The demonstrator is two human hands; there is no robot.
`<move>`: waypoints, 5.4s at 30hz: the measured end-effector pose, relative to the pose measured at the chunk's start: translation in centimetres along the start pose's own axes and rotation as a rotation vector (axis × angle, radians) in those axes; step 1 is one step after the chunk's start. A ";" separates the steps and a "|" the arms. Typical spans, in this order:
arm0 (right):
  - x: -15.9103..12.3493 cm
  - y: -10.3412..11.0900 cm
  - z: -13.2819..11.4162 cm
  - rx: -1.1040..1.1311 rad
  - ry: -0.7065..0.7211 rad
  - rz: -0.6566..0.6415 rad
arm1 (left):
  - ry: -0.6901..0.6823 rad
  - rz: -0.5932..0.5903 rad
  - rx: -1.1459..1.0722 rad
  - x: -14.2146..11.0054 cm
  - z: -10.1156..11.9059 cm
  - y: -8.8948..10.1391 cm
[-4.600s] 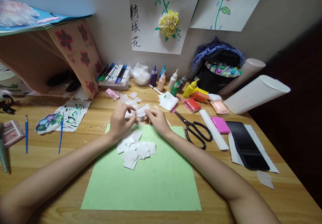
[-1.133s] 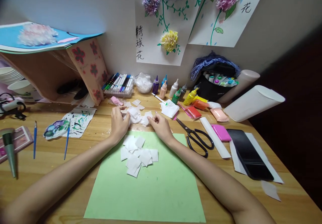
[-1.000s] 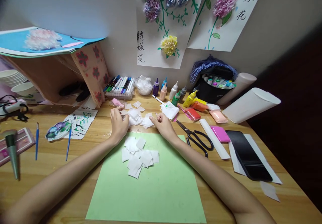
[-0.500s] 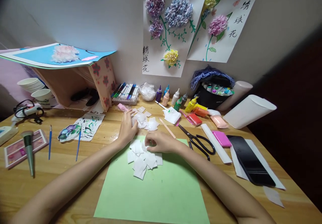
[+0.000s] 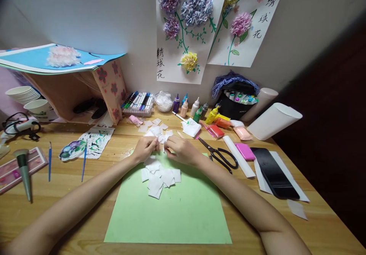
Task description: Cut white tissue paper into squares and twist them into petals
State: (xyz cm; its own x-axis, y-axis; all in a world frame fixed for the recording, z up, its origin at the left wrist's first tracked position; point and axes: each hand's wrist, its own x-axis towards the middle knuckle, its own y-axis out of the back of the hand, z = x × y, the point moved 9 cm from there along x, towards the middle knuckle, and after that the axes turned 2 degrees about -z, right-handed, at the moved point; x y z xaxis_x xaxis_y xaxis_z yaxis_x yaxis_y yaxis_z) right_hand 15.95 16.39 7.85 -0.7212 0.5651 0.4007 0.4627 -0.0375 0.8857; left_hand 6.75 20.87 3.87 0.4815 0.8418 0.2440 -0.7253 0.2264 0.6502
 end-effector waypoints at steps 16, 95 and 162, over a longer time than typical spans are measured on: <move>-0.5 0.1 -0.4 -0.262 0.054 0.095 | 0.013 -0.185 -0.354 0.4 0.1 -1.8; -2.8 -5.0 6.1 0.980 -0.791 0.257 | -0.041 0.172 0.025 0.3 0.5 0.5; -3.1 -4.1 6.3 0.927 -0.723 0.380 | -0.227 -0.055 0.052 -0.2 2.9 -1.1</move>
State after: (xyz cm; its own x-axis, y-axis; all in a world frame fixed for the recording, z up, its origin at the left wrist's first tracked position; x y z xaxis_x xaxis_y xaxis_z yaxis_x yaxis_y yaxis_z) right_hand 19.54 19.92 1.48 -0.1469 0.9826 0.1136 0.9835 0.1328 0.1231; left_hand 8.87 19.04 5.17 0.6219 0.6960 0.3590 -0.6716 0.2381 0.7016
